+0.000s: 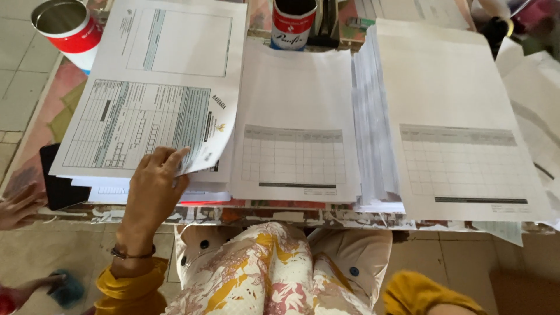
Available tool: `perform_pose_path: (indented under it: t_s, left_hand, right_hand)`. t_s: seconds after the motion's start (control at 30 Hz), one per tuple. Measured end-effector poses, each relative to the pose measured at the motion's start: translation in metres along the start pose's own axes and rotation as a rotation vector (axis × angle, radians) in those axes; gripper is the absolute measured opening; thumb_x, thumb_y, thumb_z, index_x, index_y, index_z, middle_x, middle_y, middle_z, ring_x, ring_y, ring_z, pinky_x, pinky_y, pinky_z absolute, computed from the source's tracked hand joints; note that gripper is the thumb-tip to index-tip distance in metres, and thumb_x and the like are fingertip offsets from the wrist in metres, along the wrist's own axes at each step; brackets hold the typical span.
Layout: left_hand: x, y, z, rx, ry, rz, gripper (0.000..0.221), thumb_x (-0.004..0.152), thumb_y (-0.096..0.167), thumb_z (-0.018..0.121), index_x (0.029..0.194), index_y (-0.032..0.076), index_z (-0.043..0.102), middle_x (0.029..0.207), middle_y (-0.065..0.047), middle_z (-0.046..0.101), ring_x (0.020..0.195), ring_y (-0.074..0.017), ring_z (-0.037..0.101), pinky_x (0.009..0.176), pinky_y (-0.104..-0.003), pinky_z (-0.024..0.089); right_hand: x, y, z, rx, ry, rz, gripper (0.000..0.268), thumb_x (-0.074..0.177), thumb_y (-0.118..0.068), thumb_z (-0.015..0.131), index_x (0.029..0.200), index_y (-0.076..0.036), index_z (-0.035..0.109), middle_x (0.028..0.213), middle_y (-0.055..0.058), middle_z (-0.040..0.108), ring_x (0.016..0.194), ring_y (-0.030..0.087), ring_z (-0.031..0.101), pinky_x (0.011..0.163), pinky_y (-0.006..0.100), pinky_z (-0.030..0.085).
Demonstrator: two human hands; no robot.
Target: The person sorts through a stack of papers by hand, turning pages and organizing them on a table.
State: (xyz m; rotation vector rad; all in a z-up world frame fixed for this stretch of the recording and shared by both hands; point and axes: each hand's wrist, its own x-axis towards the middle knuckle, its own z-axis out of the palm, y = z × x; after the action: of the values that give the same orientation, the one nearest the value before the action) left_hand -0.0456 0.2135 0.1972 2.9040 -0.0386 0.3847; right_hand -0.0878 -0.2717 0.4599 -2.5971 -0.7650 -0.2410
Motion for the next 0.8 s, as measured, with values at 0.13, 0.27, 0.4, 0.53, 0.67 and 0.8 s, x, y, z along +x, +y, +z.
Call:
perform_pose_path:
  t_s: [0.13,0.27,0.4,0.53,0.67,0.8]
  left_hand:
    - [0.003,-0.014,0.016,-0.073,0.013,0.064,0.037,0.096,0.013,0.068,0.133,0.018,0.072,0.122,-0.014,0.065,0.111,-0.0393,0.066,0.092,-0.048,0.058]
    - [0.027,0.028,0.022,-0.22,0.28,0.285,0.064,0.088,-0.026,0.056,0.146,0.002,0.066,0.15,-0.027,0.059,0.133,-0.0486,0.057,0.112,-0.064,0.043]
    - [0.039,0.086,0.072,-0.266,0.34,0.416,0.076,0.091,-0.029,0.044,0.159,0.005,0.046,0.16,-0.025,0.051,0.147,-0.0407,0.054,0.119,-0.058,0.047]
    - [0.037,0.177,0.107,-0.062,0.089,0.363,0.077,0.089,-0.018,0.048,0.159,0.016,0.045,0.162,-0.02,0.045,0.15,-0.0421,0.043,0.122,-0.067,0.031]
    - [0.029,0.224,0.146,-0.344,-0.069,0.348,0.09,0.079,-0.025,0.047,0.16,0.014,0.038,0.164,-0.024,0.034,0.153,-0.047,0.027,0.123,-0.069,0.005]
    - [0.013,0.241,0.218,-0.21,-0.127,0.385,0.097,0.077,-0.015,0.06,0.163,0.016,0.029,0.166,-0.023,0.028,0.153,-0.0474,0.025,0.118,-0.076,0.012]
  right_hand:
    - [-0.007,0.068,0.052,0.012,0.087,0.091,0.032,0.094,-0.015,0.077,0.126,-0.01,0.07,0.124,0.004,0.074,0.115,0.017,0.07,0.099,0.032,0.053]
    - [-0.035,0.154,0.08,0.051,0.086,0.186,0.046,0.083,-0.015,0.083,0.126,-0.006,0.07,0.127,0.01,0.073,0.119,0.022,0.07,0.106,0.035,0.052]
    - [-0.05,0.186,0.096,0.08,-0.161,0.227,0.071,0.059,-0.028,0.095,0.123,-0.011,0.071,0.141,0.011,0.065,0.132,0.028,0.062,0.113,0.043,0.048]
    - [-0.058,0.198,0.109,0.028,-0.245,0.288,0.07,0.063,-0.024,0.096,0.125,-0.012,0.067,0.144,0.01,0.055,0.136,0.029,0.055,0.114,0.045,0.046]
    - [-0.063,0.211,0.111,0.0,-0.229,0.196,0.06,0.07,-0.023,0.091,0.124,-0.012,0.068,0.143,0.011,0.059,0.131,0.03,0.06,0.108,0.044,0.05]
    - [-0.062,0.215,0.105,0.054,-0.224,0.17,0.057,0.073,-0.022,0.088,0.126,-0.011,0.072,0.144,0.01,0.064,0.129,0.027,0.064,0.11,0.042,0.051]
